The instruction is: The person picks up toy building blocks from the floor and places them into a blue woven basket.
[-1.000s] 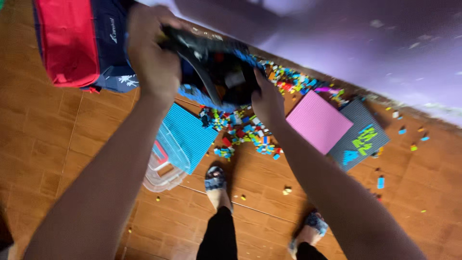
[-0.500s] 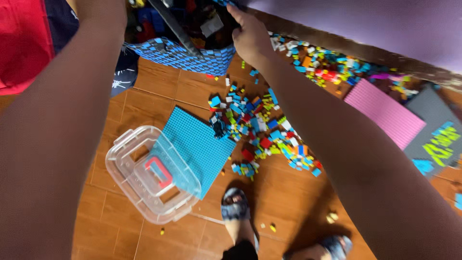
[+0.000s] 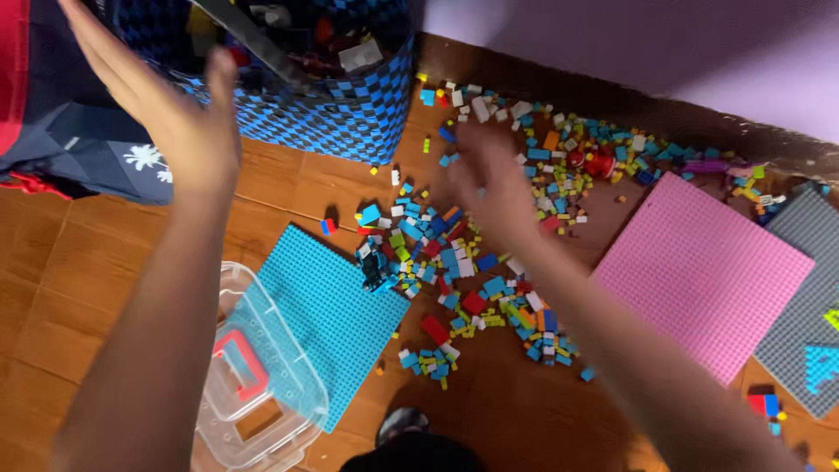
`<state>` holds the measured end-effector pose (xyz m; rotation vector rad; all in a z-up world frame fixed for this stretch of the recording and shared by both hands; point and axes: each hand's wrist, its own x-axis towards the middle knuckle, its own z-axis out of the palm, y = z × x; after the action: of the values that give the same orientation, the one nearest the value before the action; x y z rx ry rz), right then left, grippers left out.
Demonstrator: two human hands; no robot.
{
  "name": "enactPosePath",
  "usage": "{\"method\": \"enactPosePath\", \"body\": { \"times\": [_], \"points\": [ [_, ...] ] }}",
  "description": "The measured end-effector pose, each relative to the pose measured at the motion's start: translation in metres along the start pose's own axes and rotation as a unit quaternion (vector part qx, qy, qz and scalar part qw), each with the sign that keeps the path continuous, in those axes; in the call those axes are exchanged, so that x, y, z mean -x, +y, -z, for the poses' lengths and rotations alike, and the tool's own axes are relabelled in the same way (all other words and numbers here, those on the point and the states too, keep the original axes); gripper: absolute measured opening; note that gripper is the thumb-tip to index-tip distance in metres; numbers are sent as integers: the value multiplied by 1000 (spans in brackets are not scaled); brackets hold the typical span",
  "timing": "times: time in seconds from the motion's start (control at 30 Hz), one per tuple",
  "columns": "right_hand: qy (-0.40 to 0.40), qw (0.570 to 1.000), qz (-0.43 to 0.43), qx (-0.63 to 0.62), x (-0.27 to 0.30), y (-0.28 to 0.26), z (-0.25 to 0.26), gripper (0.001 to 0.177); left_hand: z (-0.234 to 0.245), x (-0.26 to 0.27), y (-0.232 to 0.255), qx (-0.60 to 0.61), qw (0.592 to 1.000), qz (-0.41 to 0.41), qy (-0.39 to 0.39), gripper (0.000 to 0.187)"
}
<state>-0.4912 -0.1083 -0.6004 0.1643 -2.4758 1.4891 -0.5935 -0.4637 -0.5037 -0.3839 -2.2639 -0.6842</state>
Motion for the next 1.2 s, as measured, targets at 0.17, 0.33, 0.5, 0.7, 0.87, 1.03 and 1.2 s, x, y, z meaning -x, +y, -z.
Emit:
{"method": "enactPosePath", "body": {
  "times": [0.17, 0.33, 0.5, 0.7, 0.87, 1.03, 1.2],
  "points": [
    [-158, 956, 199, 150, 92, -30, -58, 52, 5, 109, 18, -41, 995, 58, -76, 86],
    [-226, 933, 200, 194, 118, -19, -126, 57, -39, 231, 53, 63, 929, 299, -209, 51],
    [-247, 956, 134, 82, 112, 14, -135, 44, -71, 253, 80, 113, 912, 366, -147, 40],
    [-57, 989, 116, -72, 39, -54, -64, 37, -60, 178, 111, 171, 923, 343, -41, 28],
    [119, 975, 184, -40, -55, -108, -37, 33, -54, 144, 103, 123, 951, 283, 6, 25],
    [13, 982, 173, 77, -132, -98, -55, 30, -85, 204, 89, 33, 935, 342, -92, 39],
    [86, 939, 251, 219, -108, -69, -59, 34, -116, 247, 91, -15, 938, 307, -162, 64]
  ]
}}
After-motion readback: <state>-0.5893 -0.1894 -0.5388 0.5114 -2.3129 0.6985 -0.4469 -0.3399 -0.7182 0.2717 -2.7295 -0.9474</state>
